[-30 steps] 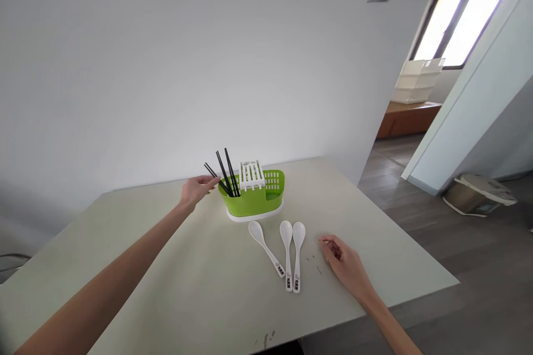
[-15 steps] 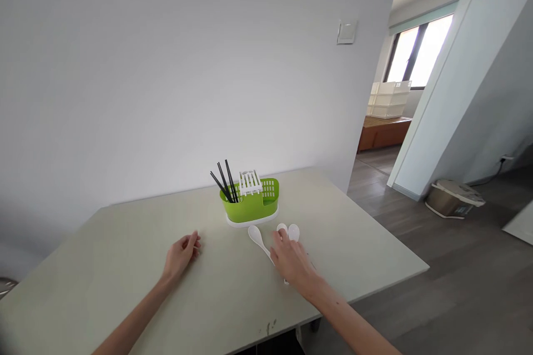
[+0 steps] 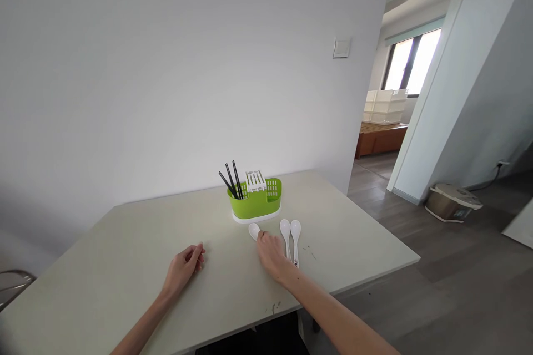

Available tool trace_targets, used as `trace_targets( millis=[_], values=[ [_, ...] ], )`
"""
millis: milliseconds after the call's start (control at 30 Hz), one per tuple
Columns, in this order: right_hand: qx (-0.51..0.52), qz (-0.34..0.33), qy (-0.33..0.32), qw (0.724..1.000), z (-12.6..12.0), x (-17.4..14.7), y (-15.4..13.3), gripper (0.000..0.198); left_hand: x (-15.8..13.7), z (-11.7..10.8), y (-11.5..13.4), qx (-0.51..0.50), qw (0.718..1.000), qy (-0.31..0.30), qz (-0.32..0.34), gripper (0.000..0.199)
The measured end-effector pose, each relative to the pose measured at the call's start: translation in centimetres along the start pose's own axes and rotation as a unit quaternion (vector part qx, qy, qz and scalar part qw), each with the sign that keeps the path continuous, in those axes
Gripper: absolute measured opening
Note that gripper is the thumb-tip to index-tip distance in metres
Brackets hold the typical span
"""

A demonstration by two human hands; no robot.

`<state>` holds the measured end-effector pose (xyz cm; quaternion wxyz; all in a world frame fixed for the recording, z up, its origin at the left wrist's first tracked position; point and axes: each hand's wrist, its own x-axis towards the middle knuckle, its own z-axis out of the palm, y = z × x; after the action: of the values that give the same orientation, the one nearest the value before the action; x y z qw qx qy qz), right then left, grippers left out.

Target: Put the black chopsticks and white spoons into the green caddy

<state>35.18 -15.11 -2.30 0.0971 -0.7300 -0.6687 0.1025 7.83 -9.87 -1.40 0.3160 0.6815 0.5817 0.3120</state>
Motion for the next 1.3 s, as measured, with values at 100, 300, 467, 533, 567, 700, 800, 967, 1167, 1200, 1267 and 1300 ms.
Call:
trace_targets(
  millis=[100, 300, 467, 533, 567, 700, 800, 967, 1167, 1200, 1267, 1300],
  values=[
    [0.032, -0.018, -0.012, 0.999, 0.3, -0.4, -0.5, 0.027, -0.2, 0.4, 0.6, 0.012, 0.999, -0.021, 0.021, 0.061],
    [0.125, -0.091, -0.018, 0.988, -0.2, -1.6, -1.9, 0.021, -0.2, 1.6, 2.5, 0.028, 0.995, -0.086, 0.047, 0.060],
    [0.204, -0.148, 0.017, 0.967, -1.8, -2.6, -2.5, 0.021, -0.3, 0.6, 6.2, 0.111, 0.971, -0.150, 0.148, 0.054],
    [0.232, -0.164, 0.030, 0.958, -2.6, -2.6, -2.3, 0.021, -0.3, -0.5, 7.9, 0.140, 0.957, -0.163, 0.194, 0.048],
    [0.245, -0.171, 0.035, 0.954, -3.0, -2.6, -2.1, 0.022, -0.2, -1.0, 8.7, 0.151, 0.949, -0.177, 0.215, 0.046],
    [0.285, -0.193, 0.055, 0.938, -4.4, -2.4, -0.7, 0.025, 0.9, -3.3, 11.6, 0.195, 0.919, -0.208, 0.274, 0.045],
    [0.304, -0.197, 0.083, 0.928, -5.2, -2.5, 1.5, 0.025, 2.4, -5.4, 13.2, 0.228, 0.920, -0.133, 0.289, 0.042],
    [0.371, -0.099, 0.152, 0.911, -5.1, -2.8, 8.6, 0.041, 5.5, -8.8, 14.8, 0.238, 0.933, 0.059, 0.264, 0.038],
    [0.367, 0.019, 0.192, 0.910, -3.3, -3.3, 16.5, 0.042, 9.0, -8.6, 14.8, 0.300, 0.911, 0.148, 0.241, 0.040],
    [0.365, 0.027, 0.192, 0.911, -3.0, -3.3, 17.3, 0.041, 9.6, -8.1, 14.7, 0.316, 0.905, 0.147, 0.245, 0.040],
    [0.362, 0.034, 0.189, 0.912, -2.7, -3.3, 18.4, 0.040, 10.7, -7.2, 14.7, 0.350, 0.891, 0.135, 0.255, 0.041],
    [0.361, 0.034, 0.186, 0.913, -2.7, -3.3, 18.7, 0.040, 11.2, -6.7, 14.6, 0.368, 0.884, 0.126, 0.259, 0.042]
  ],
)
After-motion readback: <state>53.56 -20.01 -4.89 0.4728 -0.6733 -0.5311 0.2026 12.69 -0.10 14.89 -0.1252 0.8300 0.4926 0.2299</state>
